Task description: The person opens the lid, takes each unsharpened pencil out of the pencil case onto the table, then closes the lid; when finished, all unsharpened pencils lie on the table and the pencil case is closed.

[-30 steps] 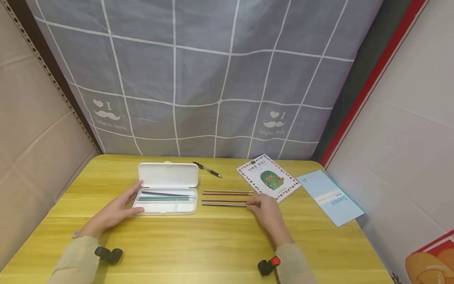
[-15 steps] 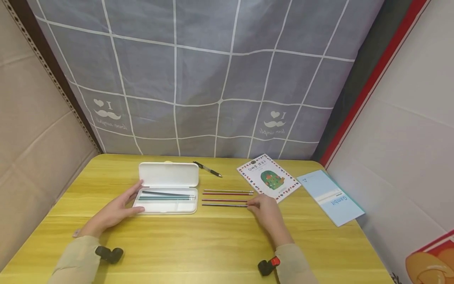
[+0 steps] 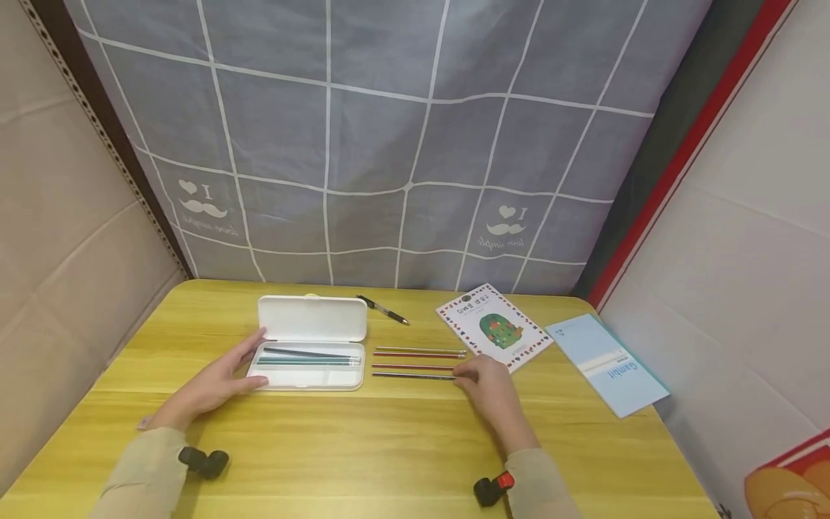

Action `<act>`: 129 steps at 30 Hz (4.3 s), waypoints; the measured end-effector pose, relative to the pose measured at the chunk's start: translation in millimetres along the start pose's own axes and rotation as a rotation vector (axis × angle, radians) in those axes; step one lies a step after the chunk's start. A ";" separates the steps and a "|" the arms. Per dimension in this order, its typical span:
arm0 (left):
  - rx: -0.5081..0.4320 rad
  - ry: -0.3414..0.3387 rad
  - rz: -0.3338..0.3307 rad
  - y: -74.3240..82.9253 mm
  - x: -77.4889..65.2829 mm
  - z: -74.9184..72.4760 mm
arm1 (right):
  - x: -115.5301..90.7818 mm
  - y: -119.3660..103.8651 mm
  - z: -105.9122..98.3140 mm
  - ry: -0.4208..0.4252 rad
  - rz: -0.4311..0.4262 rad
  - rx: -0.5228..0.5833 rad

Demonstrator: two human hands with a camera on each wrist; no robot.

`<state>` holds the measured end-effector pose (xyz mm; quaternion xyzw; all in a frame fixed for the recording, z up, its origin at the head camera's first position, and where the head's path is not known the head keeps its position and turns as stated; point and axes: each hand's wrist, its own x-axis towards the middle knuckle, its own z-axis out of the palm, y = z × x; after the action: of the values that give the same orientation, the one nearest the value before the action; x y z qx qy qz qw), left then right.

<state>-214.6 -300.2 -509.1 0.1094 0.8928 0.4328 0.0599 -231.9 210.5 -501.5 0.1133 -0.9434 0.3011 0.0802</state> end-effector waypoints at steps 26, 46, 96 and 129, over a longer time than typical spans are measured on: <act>-0.024 0.004 0.008 -0.8 0.2 3.2 | 51.6 -98.2 57.2 -0.189 -0.109 0.350; -0.024 0.008 -0.004 1.2 0.2 2.6 | 67.0 -149.1 101.5 -0.220 -0.118 -0.045; -0.013 0.002 0.011 0.3 -1.6 4.4 | 36.6 -70.7 55.0 -0.088 -0.100 0.469; -0.002 -0.009 0.008 0.8 2.7 -0.4 | -4.6 23.2 -4.0 -0.071 -0.117 0.339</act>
<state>-217.2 -299.3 -508.3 0.1148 0.8916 0.4335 0.0624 -233.2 232.0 -512.0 0.1905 -0.8732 0.4464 0.0440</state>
